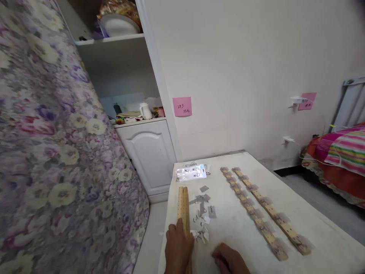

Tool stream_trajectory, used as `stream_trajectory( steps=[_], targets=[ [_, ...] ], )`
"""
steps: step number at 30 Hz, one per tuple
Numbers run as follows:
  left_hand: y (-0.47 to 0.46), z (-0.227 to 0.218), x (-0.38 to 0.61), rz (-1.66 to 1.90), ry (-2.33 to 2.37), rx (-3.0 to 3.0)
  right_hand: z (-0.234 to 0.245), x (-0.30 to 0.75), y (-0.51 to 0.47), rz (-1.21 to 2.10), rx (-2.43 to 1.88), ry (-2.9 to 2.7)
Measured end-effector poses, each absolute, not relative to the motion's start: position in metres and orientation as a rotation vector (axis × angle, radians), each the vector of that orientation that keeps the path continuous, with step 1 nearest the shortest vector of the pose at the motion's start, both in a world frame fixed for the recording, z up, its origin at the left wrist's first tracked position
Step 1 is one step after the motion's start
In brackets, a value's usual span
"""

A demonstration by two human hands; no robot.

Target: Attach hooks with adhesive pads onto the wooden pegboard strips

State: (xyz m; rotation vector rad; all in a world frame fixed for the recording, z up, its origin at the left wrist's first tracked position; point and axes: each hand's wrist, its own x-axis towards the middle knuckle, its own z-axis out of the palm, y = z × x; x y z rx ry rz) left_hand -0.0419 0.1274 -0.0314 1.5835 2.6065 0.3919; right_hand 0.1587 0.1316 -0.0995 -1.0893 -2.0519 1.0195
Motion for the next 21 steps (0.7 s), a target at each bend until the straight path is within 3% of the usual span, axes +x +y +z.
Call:
stream_trajectory(
  steps=[11,21],
  targets=[
    [0.125,-0.032,-0.048,0.360,2.578,1.555,-0.029,0.103,0.155,0.500,-1.062,-2.210],
    [0.125,-0.030,-0.052,0.416,2.543,1.537,-0.046,0.062,0.170,0.389,-1.131,-2.389]
  ],
)
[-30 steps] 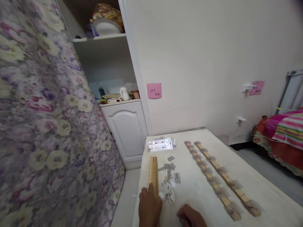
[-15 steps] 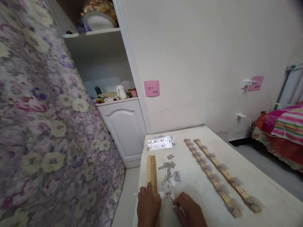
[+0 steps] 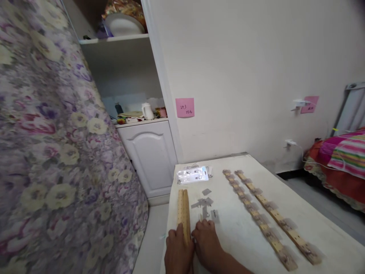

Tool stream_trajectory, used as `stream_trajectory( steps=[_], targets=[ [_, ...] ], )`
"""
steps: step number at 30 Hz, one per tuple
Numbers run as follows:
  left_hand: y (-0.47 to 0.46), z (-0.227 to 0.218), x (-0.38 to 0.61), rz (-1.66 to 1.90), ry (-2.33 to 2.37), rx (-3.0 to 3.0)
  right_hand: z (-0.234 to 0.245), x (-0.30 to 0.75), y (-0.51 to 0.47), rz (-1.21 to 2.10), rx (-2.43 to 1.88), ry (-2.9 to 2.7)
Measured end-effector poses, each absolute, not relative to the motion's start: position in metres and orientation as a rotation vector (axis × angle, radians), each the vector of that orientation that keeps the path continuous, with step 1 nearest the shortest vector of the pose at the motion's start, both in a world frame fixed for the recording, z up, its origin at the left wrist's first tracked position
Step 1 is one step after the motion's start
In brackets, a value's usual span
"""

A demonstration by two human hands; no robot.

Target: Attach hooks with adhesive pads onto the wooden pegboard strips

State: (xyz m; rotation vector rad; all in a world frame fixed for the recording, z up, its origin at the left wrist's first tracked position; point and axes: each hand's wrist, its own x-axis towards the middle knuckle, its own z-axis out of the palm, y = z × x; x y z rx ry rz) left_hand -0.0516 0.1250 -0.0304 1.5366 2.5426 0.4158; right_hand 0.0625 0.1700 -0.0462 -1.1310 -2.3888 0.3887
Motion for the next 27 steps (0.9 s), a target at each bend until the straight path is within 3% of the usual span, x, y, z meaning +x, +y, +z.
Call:
stream_trajectory(
  steps=[20,27],
  targets=[
    [0.134,-0.038,-0.057,0.435,2.486,1.565,-0.052,0.068,0.176,0.242,-1.162,-2.366],
    [0.132,-0.033,-0.049,0.376,2.531,1.652,-0.036,0.119,0.171,0.410,-1.131,-2.213]
  ],
)
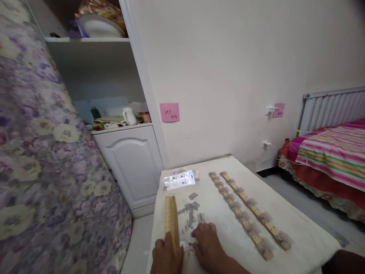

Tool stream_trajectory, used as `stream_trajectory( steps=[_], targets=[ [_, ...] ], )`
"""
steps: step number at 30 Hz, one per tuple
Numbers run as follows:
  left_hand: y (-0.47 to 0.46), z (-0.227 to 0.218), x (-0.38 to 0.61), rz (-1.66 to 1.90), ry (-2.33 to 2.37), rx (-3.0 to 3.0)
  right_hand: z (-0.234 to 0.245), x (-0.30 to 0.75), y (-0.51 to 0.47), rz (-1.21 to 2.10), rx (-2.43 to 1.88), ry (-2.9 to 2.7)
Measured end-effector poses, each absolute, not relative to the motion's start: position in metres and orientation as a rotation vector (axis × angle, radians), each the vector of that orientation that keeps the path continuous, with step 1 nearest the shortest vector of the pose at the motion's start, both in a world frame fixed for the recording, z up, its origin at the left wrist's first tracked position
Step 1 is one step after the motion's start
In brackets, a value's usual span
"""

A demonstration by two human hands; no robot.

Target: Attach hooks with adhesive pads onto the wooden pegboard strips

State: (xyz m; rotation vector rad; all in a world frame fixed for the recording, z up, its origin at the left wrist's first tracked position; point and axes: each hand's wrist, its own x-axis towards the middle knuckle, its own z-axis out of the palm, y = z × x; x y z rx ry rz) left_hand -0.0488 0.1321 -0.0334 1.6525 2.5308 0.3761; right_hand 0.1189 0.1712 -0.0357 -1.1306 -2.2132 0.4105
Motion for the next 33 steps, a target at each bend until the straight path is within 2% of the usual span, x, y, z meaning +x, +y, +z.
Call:
stream_trajectory(
  steps=[7,11,26,33],
  targets=[
    [0.128,-0.038,-0.045,0.374,2.613,1.737,-0.064,0.267,0.186,0.155,-1.486,-1.987],
    [0.128,-0.036,-0.046,0.399,2.596,1.707,-0.086,0.315,0.188,0.158,-1.742,-1.968],
    [0.127,-0.022,-0.054,0.554,2.489,1.786,-0.073,0.279,0.201,0.154,-1.853,-2.043],
    [0.134,-0.026,-0.047,0.873,2.217,1.919,-0.077,0.272,0.209,0.293,-1.791,-1.947]
  ],
)
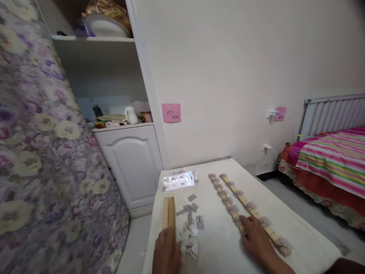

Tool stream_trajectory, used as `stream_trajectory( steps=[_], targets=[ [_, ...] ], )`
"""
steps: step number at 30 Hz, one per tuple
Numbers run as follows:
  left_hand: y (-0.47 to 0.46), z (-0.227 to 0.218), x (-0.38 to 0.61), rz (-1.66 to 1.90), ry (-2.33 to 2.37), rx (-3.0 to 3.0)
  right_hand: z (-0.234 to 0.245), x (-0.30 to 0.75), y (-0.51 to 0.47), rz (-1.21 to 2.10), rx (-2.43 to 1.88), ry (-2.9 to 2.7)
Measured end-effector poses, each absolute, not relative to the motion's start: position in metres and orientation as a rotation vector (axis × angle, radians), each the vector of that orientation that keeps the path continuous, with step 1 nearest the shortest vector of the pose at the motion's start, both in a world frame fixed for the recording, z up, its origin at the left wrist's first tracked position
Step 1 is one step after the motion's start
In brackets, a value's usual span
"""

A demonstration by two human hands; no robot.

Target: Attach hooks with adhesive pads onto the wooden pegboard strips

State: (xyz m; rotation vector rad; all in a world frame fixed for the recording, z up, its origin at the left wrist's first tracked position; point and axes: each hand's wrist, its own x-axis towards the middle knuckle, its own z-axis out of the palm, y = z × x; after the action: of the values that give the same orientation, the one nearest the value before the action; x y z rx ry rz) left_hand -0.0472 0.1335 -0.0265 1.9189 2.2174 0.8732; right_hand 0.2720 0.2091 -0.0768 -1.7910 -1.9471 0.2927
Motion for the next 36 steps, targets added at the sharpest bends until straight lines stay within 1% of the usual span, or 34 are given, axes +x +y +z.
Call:
stream_trajectory(
  steps=[4,8,10,14,17,21,24,28,32,36],
  targets=[
    [0.141,-0.037,-0.032,1.002,2.014,1.949,-0.073,0.270,0.213,0.582,-1.660,-1.801],
    [0.144,-0.031,-0.005,1.105,1.734,1.881,-0.068,0.254,0.207,0.931,-1.549,-1.479],
    [0.145,-0.028,0.011,1.112,1.626,1.746,-0.065,0.241,0.200,1.080,-1.446,-1.360],
    [0.152,-0.033,0.037,1.022,1.591,1.409,-0.063,0.214,0.186,1.288,-1.227,-1.259],
    [0.154,-0.036,0.050,0.952,1.561,1.430,-0.067,0.200,0.182,1.245,-1.263,-1.242],
    [0.150,-0.040,0.058,0.894,1.442,1.743,-0.074,0.196,0.183,1.095,-1.331,-1.274],
    [0.147,-0.052,0.061,0.724,1.432,1.924,-0.079,0.198,0.190,1.033,-1.360,-1.295],
    [0.147,-0.063,0.070,0.441,1.569,1.902,-0.087,0.201,0.207,1.012,-1.409,-1.253],
    [0.150,-0.060,0.081,0.366,1.645,1.865,-0.093,0.202,0.229,1.004,-1.430,-1.248],
    [0.151,-0.055,0.089,0.298,1.768,1.837,-0.086,0.199,0.249,0.996,-1.476,-1.324]
  ],
)
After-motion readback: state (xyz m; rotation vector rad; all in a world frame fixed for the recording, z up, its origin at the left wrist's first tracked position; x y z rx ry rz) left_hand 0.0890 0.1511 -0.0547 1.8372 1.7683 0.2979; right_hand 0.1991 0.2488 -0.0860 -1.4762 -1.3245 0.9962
